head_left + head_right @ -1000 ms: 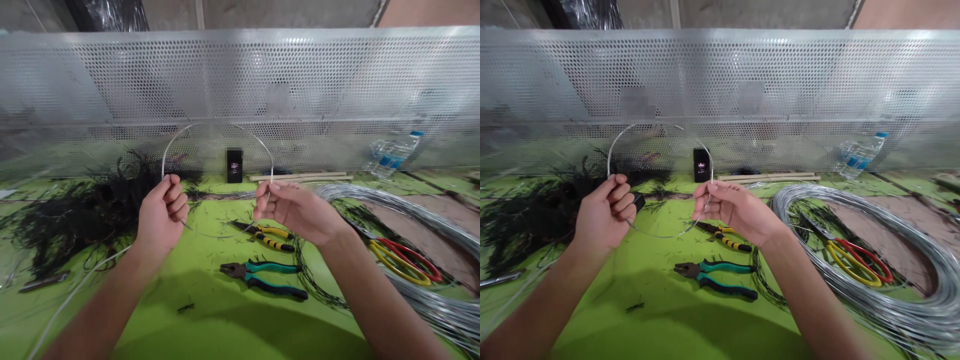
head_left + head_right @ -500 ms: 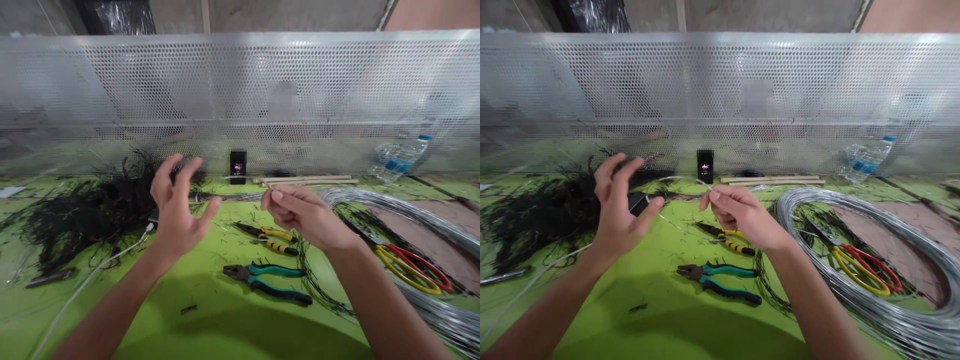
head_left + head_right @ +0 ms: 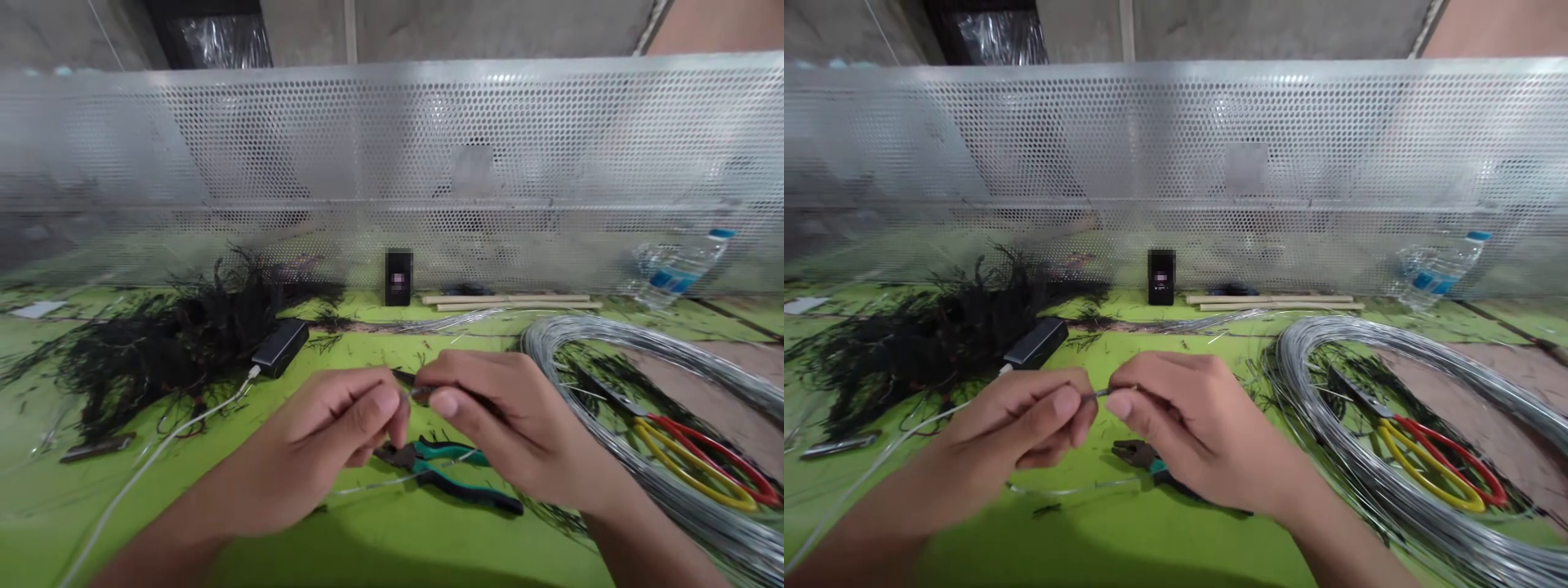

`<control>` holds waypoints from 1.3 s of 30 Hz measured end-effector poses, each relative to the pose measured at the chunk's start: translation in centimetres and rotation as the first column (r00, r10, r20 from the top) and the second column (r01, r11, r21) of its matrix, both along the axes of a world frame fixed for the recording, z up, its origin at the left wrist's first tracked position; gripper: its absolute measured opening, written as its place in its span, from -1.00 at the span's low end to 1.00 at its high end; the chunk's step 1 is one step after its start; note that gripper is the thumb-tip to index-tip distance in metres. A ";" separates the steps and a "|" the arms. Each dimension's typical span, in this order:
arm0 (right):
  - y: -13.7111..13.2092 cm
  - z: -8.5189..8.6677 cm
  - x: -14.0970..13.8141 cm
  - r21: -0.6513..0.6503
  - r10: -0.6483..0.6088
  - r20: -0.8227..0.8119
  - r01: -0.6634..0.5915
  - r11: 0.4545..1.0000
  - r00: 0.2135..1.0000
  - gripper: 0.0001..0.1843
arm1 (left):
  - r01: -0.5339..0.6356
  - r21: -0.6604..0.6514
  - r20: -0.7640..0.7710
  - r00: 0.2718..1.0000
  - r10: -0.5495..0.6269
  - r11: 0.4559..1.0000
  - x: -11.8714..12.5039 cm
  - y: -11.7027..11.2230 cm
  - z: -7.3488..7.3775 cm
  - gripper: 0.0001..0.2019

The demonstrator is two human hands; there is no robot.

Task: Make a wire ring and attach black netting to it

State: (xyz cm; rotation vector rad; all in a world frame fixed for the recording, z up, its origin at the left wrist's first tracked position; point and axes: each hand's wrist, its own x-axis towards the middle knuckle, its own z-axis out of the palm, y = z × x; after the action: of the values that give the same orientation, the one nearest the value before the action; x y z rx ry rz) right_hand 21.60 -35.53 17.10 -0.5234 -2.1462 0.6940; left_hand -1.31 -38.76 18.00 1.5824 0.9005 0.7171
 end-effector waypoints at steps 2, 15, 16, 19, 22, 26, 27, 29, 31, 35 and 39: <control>-0.2 0.1 0.1 -0.014 0.005 0.002 -0.005 1.000 1.000 -0.84 | 0.004 -0.060 -0.014 1.000 -0.005 0.998 -0.1 -0.5 0.4 -0.56; -1.3 2.0 1.5 0.053 0.115 0.163 -0.125 0.991 0.980 -0.80 | -0.067 0.064 -0.256 0.963 0.081 0.996 -0.5 -2.9 -0.3 -0.56; -1.2 2.0 1.6 0.041 0.131 0.167 -0.140 0.989 0.977 -0.80 | -0.063 0.056 -0.260 0.963 0.075 0.996 -0.5 -2.9 -0.3 -0.55; -0.7 1.9 1.7 -0.048 0.182 0.149 -0.177 0.983 0.972 -0.80 | -0.061 0.072 -0.289 0.954 0.080 0.996 -0.1 -2.7 -0.1 -0.53; -0.5 1.5 1.5 -0.321 0.236 0.080 -0.200 0.926 0.968 -0.78 | -0.080 0.187 -0.363 0.920 0.145 0.979 0.5 -2.4 0.5 -0.55; -0.6 0.7 0.8 -0.669 0.250 -0.066 -0.229 0.707 0.966 -0.69 | -0.005 0.378 -0.451 0.872 0.189 0.926 1.0 -2.4 1.4 -0.60; -0.6 0.5 0.6 -0.728 0.246 -0.109 -0.246 0.639 0.963 -0.68 | 0.024 0.391 -0.471 0.864 0.178 0.920 1.0 -2.4 1.6 -0.61; -0.8 0.2 0.1 -0.803 0.263 -0.186 -0.301 0.515 0.947 -0.64 | 0.072 0.391 -0.501 0.853 0.147 0.918 0.8 -2.6 1.9 -0.63; -1.2 0.3 -0.2 -0.801 0.291 -0.227 -0.348 0.487 0.930 -0.61 | 0.081 0.385 -0.507 0.851 0.137 0.919 0.5 -2.7 2.0 -0.65; -2.5 1.3 -0.3 -0.517 0.144 -0.006 -0.127 0.846 0.989 -0.70 | 0.023 0.395 -0.470 0.864 0.180 0.919 -0.2 -2.7 2.3 -0.66; -3.3 1.1 0.1 -0.473 0.133 -0.019 -0.126 0.872 0.991 -0.66 | 0.082 0.299 -0.479 0.874 0.076 0.951 -0.2 -2.5 2.6 -0.64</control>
State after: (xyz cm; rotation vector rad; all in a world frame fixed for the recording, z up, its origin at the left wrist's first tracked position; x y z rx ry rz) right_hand 21.67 -38.87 18.24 -0.6422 -2.0331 1.3132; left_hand -1.55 -41.24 20.65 2.1035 1.1906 0.4736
